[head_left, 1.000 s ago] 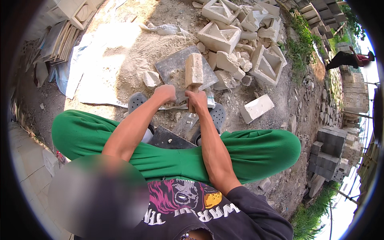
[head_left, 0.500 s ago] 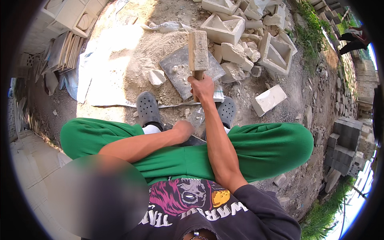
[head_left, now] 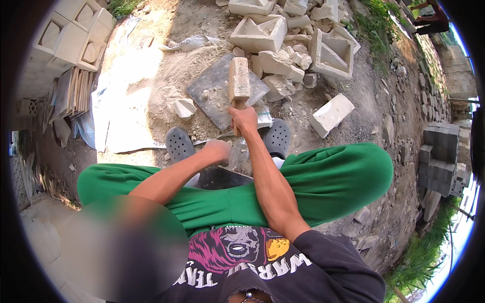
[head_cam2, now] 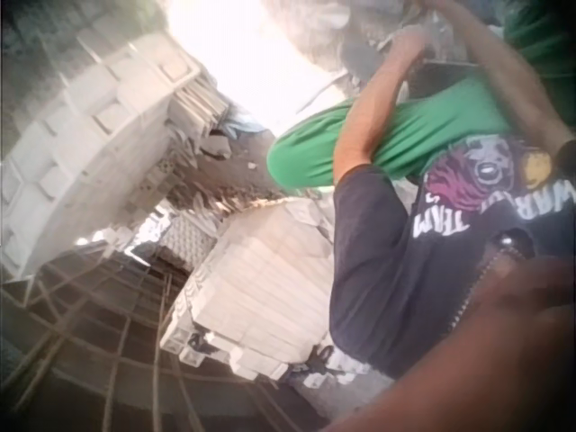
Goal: The person sits on the ground and repeatedly strikes a small stone with a wooden mallet to break it into smaller pieces. The person picks up stones, positions them on a flat surface, and uses the mallet to fracture them, creating a pile of rubble.
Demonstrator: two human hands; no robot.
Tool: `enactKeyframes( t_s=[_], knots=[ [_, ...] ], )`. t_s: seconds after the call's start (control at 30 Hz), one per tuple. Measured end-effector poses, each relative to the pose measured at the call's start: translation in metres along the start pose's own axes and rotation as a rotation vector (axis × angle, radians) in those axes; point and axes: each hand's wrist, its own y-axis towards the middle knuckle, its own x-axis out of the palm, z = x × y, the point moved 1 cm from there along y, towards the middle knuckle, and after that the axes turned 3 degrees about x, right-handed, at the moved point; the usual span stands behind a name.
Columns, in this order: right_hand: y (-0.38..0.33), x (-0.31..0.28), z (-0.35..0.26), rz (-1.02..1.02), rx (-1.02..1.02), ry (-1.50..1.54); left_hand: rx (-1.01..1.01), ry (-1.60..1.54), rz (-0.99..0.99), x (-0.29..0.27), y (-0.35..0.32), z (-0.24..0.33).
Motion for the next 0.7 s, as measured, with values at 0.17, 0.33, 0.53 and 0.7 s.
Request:
enactKeyframes(
  t_s=[0.17, 0.33, 0.53, 0.7],
  knots=[
    [0.010, -0.003, 0.007, 0.050, 0.004, -0.059, -0.068, -0.187, 0.569, -0.069, 0.010, -0.053],
    [0.009, 0.002, 0.007, 0.034, -0.044, -0.081, -0.108, -0.171, 1.217, -0.059, 0.060, -0.110],
    [-0.004, -0.006, 0.003, -0.012, -0.004, -0.111, -0.044, -0.266, 1.198, -0.027, 0.090, -0.129],
    [0.001, -0.003, 0.011, -0.018, -0.026, -0.162, 0.162, -0.433, 1.213, -0.033, 0.096, -0.130]
  ],
)
